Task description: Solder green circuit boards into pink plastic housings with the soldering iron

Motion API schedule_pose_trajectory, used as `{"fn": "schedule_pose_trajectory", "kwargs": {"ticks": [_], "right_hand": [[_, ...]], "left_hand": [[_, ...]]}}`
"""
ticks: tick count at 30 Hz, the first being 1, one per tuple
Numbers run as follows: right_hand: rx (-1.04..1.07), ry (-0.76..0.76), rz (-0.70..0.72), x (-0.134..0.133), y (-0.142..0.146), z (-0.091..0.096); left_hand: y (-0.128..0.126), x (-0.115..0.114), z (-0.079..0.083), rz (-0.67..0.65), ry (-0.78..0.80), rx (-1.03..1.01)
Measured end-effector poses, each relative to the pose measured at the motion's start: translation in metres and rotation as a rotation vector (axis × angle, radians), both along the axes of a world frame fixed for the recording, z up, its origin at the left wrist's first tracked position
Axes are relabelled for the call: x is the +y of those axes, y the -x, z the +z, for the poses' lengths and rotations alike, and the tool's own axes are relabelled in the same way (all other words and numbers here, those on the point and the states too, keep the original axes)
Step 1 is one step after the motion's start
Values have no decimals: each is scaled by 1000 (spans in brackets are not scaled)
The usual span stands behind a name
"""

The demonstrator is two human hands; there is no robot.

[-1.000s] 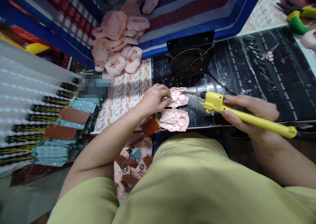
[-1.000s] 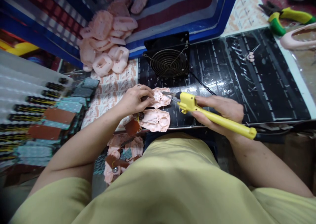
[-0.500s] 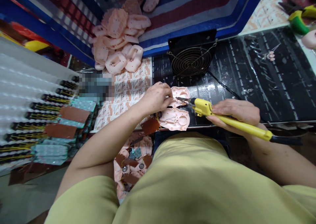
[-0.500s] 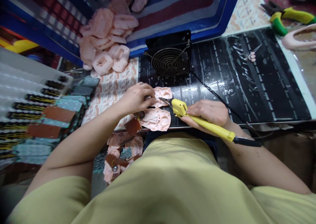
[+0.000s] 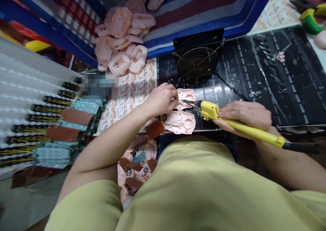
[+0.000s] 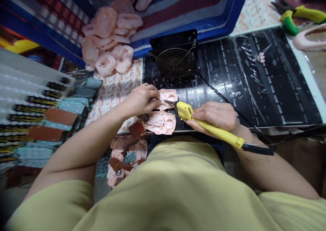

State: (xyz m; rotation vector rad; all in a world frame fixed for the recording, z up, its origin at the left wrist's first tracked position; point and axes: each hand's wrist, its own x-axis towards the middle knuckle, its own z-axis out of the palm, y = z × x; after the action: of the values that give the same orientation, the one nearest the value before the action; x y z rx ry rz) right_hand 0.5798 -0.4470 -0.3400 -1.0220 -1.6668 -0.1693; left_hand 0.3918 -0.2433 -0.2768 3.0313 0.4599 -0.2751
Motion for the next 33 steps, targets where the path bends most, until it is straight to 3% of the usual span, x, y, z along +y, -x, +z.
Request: {"fn": "schedule_pose_trajectory", "kwargs": {"ticks": [5, 12, 19, 22, 25, 28, 33], "right_hand": [[182, 7, -101, -9, -4, 5], [181, 85, -346, -24, -1, -15], [276, -71, -654, -33, 10, -13], [286, -92, -633, -33, 11, -13], [297, -143, -605, -32, 6, -21], [283, -166, -613, -29, 5, -24], [328, -135, -589, -29, 17, -13]], "left_hand": [[0, -1, 1, 7, 24, -3], [1, 1, -1, -1, 21, -18], [9, -3, 4, 12, -2, -93], [26, 5, 15, 92, 23, -176], [45, 18, 20, 152, 129, -99], [55, 27, 13, 194, 236, -6], [52, 26, -2, 271, 242, -90]]}}
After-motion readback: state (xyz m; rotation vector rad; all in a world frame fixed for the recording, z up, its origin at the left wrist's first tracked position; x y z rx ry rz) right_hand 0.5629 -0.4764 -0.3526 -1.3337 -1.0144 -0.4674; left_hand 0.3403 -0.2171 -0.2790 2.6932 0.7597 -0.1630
